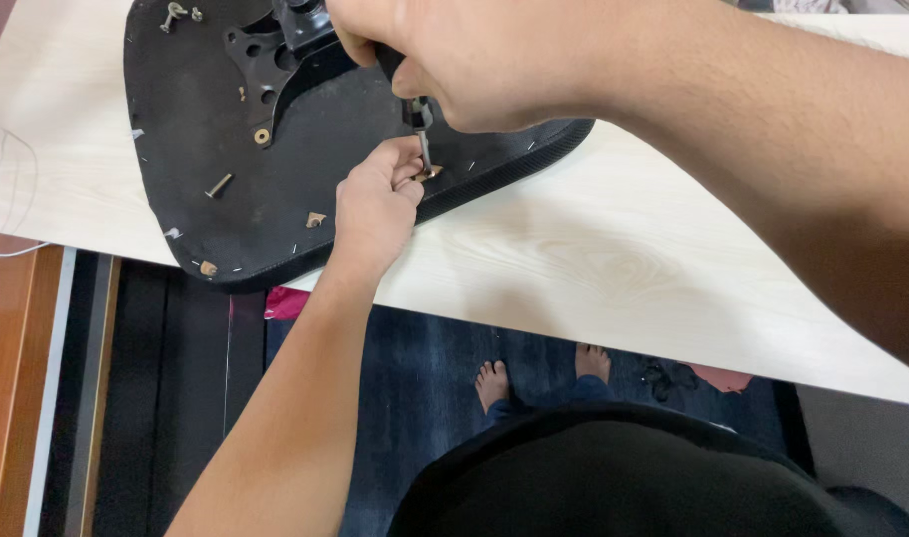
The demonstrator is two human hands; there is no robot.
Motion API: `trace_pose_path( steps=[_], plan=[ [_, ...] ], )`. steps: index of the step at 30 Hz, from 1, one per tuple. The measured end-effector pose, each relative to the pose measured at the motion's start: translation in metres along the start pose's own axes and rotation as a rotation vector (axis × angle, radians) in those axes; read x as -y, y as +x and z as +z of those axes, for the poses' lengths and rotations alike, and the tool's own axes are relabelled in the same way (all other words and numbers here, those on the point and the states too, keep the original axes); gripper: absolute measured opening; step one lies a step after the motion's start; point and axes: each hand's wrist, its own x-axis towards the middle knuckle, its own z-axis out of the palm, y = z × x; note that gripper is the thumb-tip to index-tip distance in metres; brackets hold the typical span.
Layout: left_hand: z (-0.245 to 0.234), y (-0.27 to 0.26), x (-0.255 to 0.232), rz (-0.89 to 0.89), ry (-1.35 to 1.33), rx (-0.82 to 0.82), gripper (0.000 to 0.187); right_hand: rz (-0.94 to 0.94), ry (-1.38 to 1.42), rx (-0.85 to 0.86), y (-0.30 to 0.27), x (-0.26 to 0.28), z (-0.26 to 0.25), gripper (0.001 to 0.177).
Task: The person uses a screwdriver to tighten screws into the underside of an overturned office chair seat. They work on multiple fasteners around the central gas-lift mount, securing the seat to the chair mechanism.
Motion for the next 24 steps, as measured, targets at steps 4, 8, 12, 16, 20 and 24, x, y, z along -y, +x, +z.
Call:
trace_pose_path(
  steps=[4, 8, 12, 16, 20, 24],
  plan=[
    [0.0, -0.001, -0.007, -0.004, 0.023, -0.003, 0.04, -0.027, -0.015, -0.035, 0.001, -0.008, 0.005, 0.015],
    [-0.001, -0.004, -0.014, -0.022, 0.118, -0.02, 0.031, 0.041, -0.027, -0.052, 0.004, -0.011, 0.01, 0.025],
    [0.003, 0.0, -0.018, -0.043, 0.168, -0.045, 0.021, 0.195, -0.037, 0.026, 0.013, -0.015, 0.011, 0.042],
    [0.005, 0.002, -0.016, -0.042, 0.129, -0.054, 0.02, 0.001, -0.078, -0.14, 0.009, -0.016, 0.019, 0.026],
    [0.003, 0.007, -0.015, -0.067, 0.123, -0.029, 0.018, -0.205, -0.12, -0.24, 0.011, -0.013, 0.017, 0.018],
    [0.002, 0.007, -0.011, -0.039, 0.099, -0.024, 0.016, -0.212, -0.035, -0.162, 0.01, -0.008, 0.011, 0.012]
  ],
)
